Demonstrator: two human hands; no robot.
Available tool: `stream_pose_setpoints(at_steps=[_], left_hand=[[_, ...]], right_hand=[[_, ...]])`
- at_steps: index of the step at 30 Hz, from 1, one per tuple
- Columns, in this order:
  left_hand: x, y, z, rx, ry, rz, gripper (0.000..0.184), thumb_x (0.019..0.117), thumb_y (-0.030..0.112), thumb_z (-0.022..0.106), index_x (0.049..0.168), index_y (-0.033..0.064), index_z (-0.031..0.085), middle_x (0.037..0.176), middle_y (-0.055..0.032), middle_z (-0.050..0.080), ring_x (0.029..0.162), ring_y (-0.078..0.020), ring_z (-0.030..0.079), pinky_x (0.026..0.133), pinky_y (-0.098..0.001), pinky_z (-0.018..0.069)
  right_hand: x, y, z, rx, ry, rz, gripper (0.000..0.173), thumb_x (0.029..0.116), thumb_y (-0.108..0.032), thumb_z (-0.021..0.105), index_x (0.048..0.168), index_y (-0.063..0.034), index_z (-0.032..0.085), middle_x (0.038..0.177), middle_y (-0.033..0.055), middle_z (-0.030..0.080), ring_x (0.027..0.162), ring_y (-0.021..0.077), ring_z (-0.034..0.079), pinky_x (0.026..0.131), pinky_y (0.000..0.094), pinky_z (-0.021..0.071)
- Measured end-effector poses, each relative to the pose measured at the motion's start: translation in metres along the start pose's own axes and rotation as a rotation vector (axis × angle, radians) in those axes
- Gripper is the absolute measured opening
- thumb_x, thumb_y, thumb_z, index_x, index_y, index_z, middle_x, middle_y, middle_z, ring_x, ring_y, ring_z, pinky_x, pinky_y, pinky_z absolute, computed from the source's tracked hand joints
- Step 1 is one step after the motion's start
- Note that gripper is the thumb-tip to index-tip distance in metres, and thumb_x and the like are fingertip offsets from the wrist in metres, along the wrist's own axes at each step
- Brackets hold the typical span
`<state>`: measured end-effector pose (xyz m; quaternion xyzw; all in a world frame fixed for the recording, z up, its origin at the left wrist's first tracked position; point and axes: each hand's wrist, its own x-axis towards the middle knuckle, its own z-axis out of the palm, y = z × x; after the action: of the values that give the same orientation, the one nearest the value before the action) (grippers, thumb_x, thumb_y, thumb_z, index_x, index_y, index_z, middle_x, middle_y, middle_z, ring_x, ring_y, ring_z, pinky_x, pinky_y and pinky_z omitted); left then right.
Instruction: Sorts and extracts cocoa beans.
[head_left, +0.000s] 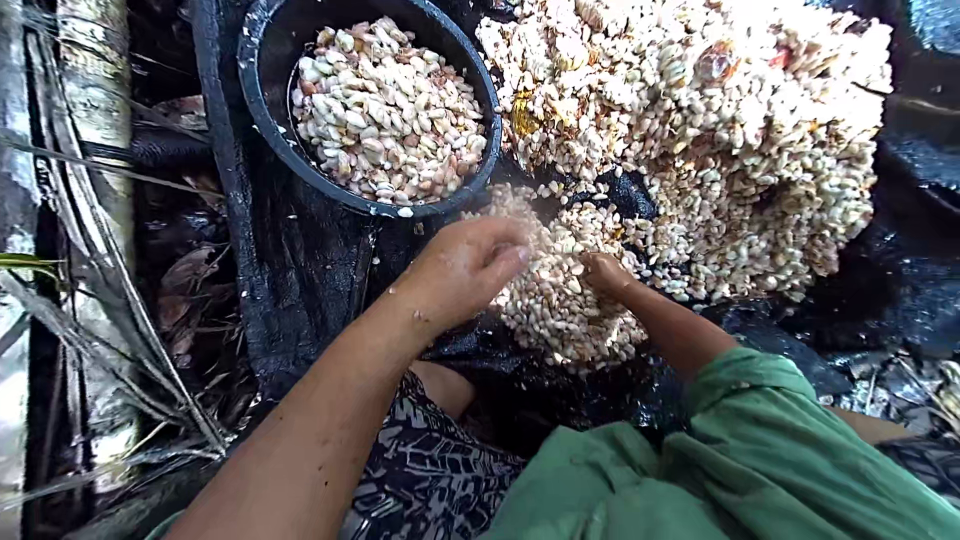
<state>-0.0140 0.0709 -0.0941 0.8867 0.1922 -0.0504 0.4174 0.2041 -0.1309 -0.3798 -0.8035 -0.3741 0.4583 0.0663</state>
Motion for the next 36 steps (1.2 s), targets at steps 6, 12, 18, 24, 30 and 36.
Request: stream_pose_setpoints(at_steps=[6,12,18,24,30,36], left_hand=[[-0.016,-0.009,0.003,-0.026,0.019,0.028,0.021,0.1037,0.02,0.057,0.114,0.0071,0.07,0.103,-0.0054,0.071,0.085,-0.0123,0.067,0.079,-0.0347,0.0574],[-0.006,-0.014,0.001,0.013,0.005,-0.013,0.022,0.1034,0.02,0.057,0.114,0.0057,0.07,0.102,-0.0069,0.07,0.087,-0.0144,0.067,0.08,-0.0366,0.0566],[0.012,-0.019,-0.001,0.018,-0.013,-0.048,0.021,0.1037,0.019,0.058,0.114,0.0055,0.07,0.097,-0.0073,0.069,0.082,-0.0147,0.065,0.076,-0.0373,0.0557],[0.01,-0.022,-0.003,0.026,-0.067,-0.051,0.025,0.1044,0.02,0.055,0.117,0.004,0.069,0.101,-0.0106,0.07,0.088,-0.0178,0.066,0.082,-0.0414,0.0546],[0.002,-0.019,-0.007,0.068,-0.059,-0.03,0.026,0.1055,0.027,0.052,0.116,0.0089,0.068,0.095,-0.0049,0.067,0.078,-0.0107,0.063,0.073,-0.0339,0.0533],[0.003,-0.016,-0.006,0.111,-0.044,-0.086,0.026,0.1066,0.024,0.053,0.117,0.0046,0.067,0.104,-0.0119,0.068,0.095,-0.021,0.064,0.086,-0.0455,0.0496]], right_hand=[[0.018,-0.007,-0.045,0.099,0.343,0.09,0.024,0.0984,-0.011,0.061,0.116,0.0053,0.064,0.116,0.0317,0.066,0.114,0.0506,0.063,0.095,0.0697,0.0465],[0.059,-0.084,0.02,0.209,0.115,-0.03,0.065,0.0888,-0.041,0.078,0.142,-0.0088,0.057,0.147,0.0292,0.049,0.133,0.0484,0.05,0.106,0.068,0.0428],[0.036,-0.114,0.053,0.211,-0.093,-0.255,0.046,0.0838,-0.012,0.083,0.125,-0.0006,0.067,0.12,0.0279,0.067,0.116,0.0461,0.062,0.1,0.0685,0.0468],[0.02,-0.075,-0.002,0.333,0.175,-0.185,0.024,0.095,-0.011,0.067,0.111,0.0068,0.069,0.102,0.0285,0.07,0.097,0.044,0.068,0.089,0.0654,0.0509],[-0.01,0.036,-0.022,0.434,0.531,0.225,0.044,0.0963,-0.021,0.069,0.132,0.0047,0.061,0.124,0.0297,0.065,0.118,0.0443,0.062,0.103,0.0623,0.0465],[-0.016,-0.027,0.04,0.433,0.371,0.43,0.064,0.1083,-0.042,0.047,0.153,0.0016,0.039,0.15,0.0302,0.048,0.141,0.0442,0.046,0.116,0.0596,0.0364]])
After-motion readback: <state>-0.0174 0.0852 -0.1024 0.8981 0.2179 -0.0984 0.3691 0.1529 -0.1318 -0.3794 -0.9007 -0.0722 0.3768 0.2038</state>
